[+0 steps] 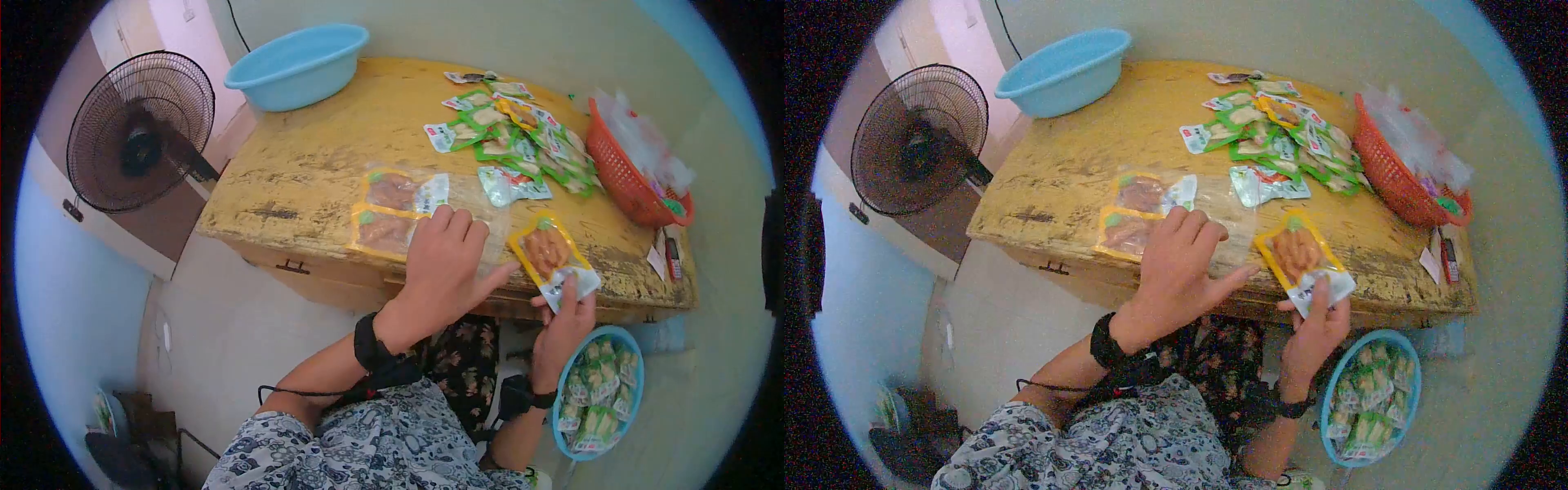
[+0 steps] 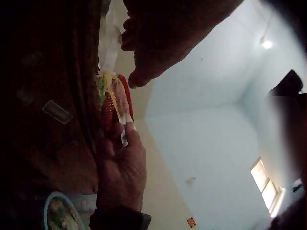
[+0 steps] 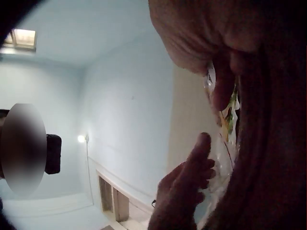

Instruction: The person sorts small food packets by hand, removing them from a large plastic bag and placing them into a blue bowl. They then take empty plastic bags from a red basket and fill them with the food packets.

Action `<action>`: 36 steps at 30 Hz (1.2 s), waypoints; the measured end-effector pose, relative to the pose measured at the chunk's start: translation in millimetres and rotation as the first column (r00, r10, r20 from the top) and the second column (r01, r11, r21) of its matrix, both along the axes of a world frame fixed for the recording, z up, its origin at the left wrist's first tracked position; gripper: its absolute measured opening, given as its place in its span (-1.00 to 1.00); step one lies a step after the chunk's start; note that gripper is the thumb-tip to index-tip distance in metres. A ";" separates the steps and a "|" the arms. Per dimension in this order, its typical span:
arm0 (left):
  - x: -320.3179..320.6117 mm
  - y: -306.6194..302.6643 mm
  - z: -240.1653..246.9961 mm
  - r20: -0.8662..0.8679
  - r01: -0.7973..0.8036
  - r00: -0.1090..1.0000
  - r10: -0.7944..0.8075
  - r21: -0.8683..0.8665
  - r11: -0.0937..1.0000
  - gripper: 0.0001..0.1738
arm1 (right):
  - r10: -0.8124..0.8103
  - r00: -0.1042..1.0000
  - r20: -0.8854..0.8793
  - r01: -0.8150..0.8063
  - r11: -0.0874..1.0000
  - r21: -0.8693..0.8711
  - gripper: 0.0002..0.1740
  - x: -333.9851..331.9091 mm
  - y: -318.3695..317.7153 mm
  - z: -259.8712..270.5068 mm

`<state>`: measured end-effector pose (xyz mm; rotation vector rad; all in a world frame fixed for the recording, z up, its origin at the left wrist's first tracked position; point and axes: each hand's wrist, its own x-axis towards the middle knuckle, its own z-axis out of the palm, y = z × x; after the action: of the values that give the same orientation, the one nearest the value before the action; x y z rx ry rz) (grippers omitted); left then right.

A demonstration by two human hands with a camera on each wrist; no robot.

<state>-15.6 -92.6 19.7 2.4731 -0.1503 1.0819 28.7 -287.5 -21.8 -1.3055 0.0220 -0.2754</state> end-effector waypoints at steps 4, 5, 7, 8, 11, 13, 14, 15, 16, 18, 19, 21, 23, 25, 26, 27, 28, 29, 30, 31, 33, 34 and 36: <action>10.5 -2.2 -11.2 -0.084 0.007 0.996 -0.005 0.025 1.000 -0.63 | 0.107 0.994 -0.031 -0.105 0.993 0.056 -0.79 -0.4 6.6 1.1; 11.7 -1.7 -13.8 -0.110 0.006 0.994 -0.003 0.025 1.000 -0.66 | 0.127 0.990 -0.053 -0.125 0.991 0.044 -0.79 -1.3 5.7 3.3; 11.2 1.7 -16.7 -0.123 0.009 0.992 -0.004 0.037 0.999 -0.74 | 0.153 0.985 -0.080 -0.152 0.988 0.022 -0.80 -1.3 4.3 2.4; 10.7 3.2 -17.3 -0.130 0.007 0.992 -0.001 0.043 0.999 -0.78 | 0.159 0.984 -0.084 -0.159 0.987 0.013 -0.80 -0.3 3.3 0.3; 8.0 3.8 -13.1 -0.107 0.039 0.993 -0.042 -0.030 0.999 -0.87 | 0.175 0.979 -0.101 -0.177 0.984 -0.013 -0.80 1.7 4.6 -0.5; 5.7 1.4 -9.5 -0.061 0.051 0.997 -0.057 -0.089 0.995 -0.88 | 0.174 0.979 -0.108 -0.179 0.983 -0.036 -0.80 0.8 8.0 7.5; 4.6 -0.2 -7.4 -0.037 0.059 0.997 -0.064 -0.120 0.991 -0.88 | 0.171 0.979 -0.110 -0.177 0.983 -0.050 -0.80 0.1 12.4 14.3; 2.7 -2.6 -4.7 -0.048 0.061 0.997 -0.067 -0.125 0.990 -0.89 | 0.168 0.980 -0.111 -0.176 0.982 -0.064 -0.80 0.8 15.8 19.4; 0.7 -5.1 -1.9 -0.058 0.061 0.996 -0.070 -0.132 0.989 -0.89 | 0.196 0.975 -0.102 -0.204 0.976 -0.074 -0.80 3.5 16.5 21.0; 0.7 -6.4 -0.7 -0.035 0.068 0.997 -0.073 -0.143 0.987 -0.89 | 0.262 0.961 -0.084 -0.269 0.959 -0.093 -0.79 9.8 19.1 23.7; 1.4 -6.8 -0.8 -0.001 0.075 0.997 -0.076 -0.145 0.987 -0.89 | 0.307 0.946 -0.107 -0.318 0.942 -0.104 -0.78 12.7 21.9 25.8; 2.6 -6.4 -1.3 0.040 0.090 0.996 -0.085 -0.151 0.984 -0.88 | 0.396 0.905 -0.153 -0.415 0.901 -0.123 -0.77 17.5 29.5 30.9; 3.2 -5.5 -1.9 0.055 0.107 0.993 -0.100 -0.163 0.981 -0.86 | 0.466 0.867 -0.175 -0.490 0.861 -0.135 -0.77 19.5 40.3 37.7; -0.4 -5.4 4.8 0.058 0.082 0.995 -0.075 -0.128 0.988 -0.86 | 0.542 0.819 -0.189 -0.568 0.811 -0.137 -0.76 22.9 50.1 43.1; -2.3 -5.5 7.9 0.061 0.070 0.996 -0.063 -0.111 0.991 -0.86 | 0.583 0.789 -0.193 -0.609 0.781 -0.134 -0.76 26.1 53.1 45.4; -3.0 -5.4 9.0 0.063 0.078 0.995 -0.071 -0.114 0.990 -0.86 | 0.621 0.758 -0.198 -0.649 0.750 -0.131 -0.75 29.5 55.2 47.2; -3.4 -5.4 9.5 0.064 0.088 0.995 -0.081 -0.118 0.989 -0.87 | 0.678 0.712 -0.183 -0.700 0.708 -0.098 -0.75 35.0 55.3 45.5; -4.2 -5.5 10.1 0.065 0.100 0.994 -0.092 -0.123 0.987 -0.87 | 0.730 0.663 -0.166 -0.746 0.662 -0.066 -0.74 42.0 54.3 40.4; -5.3 -5.6 11.7 0.066 0.106 0.993 -0.098 -0.131 0.986 -0.87 | 0.777 0.612 -0.149 -0.788 0.615 -0.035 -0.73 44.7 57.1 39.8; -6.4 -5.6 13.6 0.067 0.112 0.992 -0.104 -0.140 0.984 -0.87 | 0.769 0.614 -0.178 -0.779 0.627 0.024 -0.73 45.0 62.6 38.2; -7.7 -4.3 13.9 0.094 0.139 0.988 -0.125 -0.158 0.978 -0.85 | 0.754 0.613 -0.237 -0.747 0.650 0.139 -0.73 42.5 78.5 36.7; -8.0 -3.4 12.9 0.121 0.157 0.983 -0.138 -0.167 0.973 -0.84 | 0.766 0.599 -0.231 -0.769 0.632 0.101 -0.74 42.7 84.5 36.2; -9.7 -0.4 8.7 0.124 0.166 0.982 -0.145 -0.181 0.969 -0.81 | 0.793 0.577 -0.196 -0.811 0.585 -0.023 -0.75 46.9 91.2 30.0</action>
<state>-25.4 -93.0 28.4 2.1933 -0.2579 1.1108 75.6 -196.3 8.1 -1.3158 -0.4575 0.6446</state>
